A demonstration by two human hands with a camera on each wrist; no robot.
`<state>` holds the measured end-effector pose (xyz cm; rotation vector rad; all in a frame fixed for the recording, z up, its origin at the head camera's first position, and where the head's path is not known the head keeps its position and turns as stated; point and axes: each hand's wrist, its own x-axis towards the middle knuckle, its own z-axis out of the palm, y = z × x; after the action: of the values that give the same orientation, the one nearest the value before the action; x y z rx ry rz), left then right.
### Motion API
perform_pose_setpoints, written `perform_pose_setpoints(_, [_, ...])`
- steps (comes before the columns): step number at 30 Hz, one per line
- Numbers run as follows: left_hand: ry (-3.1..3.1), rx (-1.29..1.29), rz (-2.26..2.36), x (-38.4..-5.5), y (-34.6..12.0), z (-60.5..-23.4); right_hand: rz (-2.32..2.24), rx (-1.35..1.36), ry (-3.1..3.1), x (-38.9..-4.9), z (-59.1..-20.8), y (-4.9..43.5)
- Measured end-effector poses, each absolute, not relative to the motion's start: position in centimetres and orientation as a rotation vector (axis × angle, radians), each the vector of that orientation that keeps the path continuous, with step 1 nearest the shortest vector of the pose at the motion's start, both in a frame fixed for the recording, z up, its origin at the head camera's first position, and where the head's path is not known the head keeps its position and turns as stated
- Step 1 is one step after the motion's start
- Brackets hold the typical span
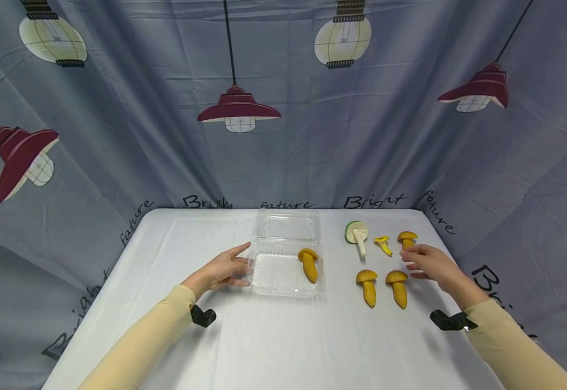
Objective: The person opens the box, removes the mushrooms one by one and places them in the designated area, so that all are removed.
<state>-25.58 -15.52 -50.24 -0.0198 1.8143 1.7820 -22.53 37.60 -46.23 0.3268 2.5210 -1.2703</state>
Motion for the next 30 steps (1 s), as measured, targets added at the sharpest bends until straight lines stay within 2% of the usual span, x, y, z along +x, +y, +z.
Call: perform_pose_setpoints(30, [1.826,-0.017,1.774,-25.5,-15.4,-50.1,-1.406,0.049,2.425,-25.4,-44.1,26.4])
